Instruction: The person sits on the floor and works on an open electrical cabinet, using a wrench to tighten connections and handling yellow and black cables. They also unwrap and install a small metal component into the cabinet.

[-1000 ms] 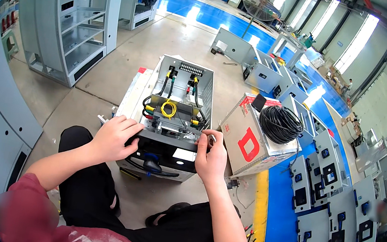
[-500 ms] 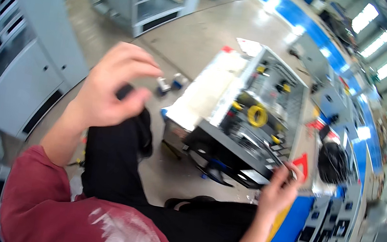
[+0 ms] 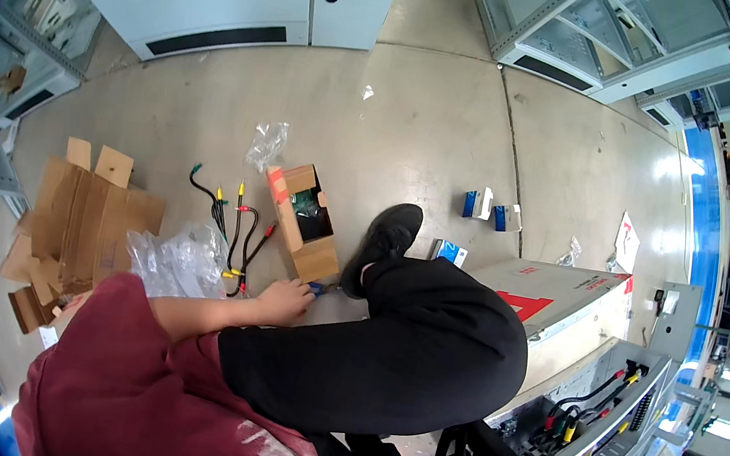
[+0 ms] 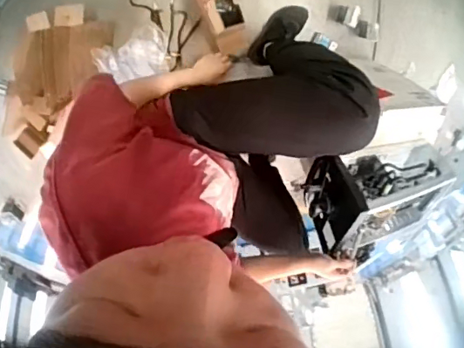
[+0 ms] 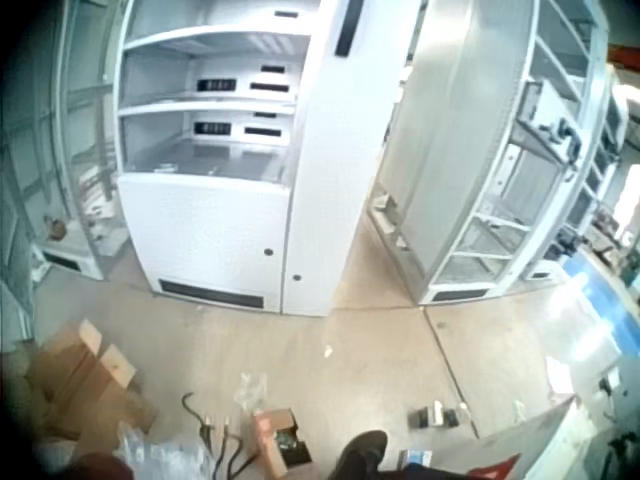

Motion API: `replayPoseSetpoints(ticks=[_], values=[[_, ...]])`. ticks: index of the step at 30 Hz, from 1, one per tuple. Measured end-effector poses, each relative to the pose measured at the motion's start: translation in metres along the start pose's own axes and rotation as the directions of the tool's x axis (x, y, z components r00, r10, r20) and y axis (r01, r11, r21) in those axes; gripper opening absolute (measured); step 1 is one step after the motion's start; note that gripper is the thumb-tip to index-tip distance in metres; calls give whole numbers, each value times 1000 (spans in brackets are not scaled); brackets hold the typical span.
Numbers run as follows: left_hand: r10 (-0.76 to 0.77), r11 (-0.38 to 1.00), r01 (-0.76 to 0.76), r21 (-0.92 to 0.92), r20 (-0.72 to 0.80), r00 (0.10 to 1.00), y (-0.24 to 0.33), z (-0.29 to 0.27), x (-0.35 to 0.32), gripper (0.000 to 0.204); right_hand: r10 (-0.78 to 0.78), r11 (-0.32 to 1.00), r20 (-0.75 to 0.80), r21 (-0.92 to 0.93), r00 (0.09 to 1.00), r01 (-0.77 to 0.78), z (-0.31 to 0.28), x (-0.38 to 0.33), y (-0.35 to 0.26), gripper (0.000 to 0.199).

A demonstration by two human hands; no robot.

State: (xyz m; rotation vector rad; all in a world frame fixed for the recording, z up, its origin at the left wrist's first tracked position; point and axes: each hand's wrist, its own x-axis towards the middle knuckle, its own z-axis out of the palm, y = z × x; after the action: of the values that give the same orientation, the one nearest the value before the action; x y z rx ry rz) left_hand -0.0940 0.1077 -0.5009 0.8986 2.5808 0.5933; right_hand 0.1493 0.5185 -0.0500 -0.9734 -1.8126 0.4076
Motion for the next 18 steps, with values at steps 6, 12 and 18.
replayPoseSetpoints(ticks=[6, 12, 18], values=[[-39, 984, 39, 173, -4, 999, -30, 54, 32, 59, -53, 998, 98, -22, 994, 55, -4, 7, 7, 32], [-358, 915, 392, -90, 263, 896, -37, 36, 68, 50, -99, 994, 75, -27, 992, 101, -8, -1, 9, 30], [-421, 905, 398, -154, -175, 890, -65, 40, 89, 47, -158, 987, 69, -25, 985, 160, 1, -7, -5, 22]])
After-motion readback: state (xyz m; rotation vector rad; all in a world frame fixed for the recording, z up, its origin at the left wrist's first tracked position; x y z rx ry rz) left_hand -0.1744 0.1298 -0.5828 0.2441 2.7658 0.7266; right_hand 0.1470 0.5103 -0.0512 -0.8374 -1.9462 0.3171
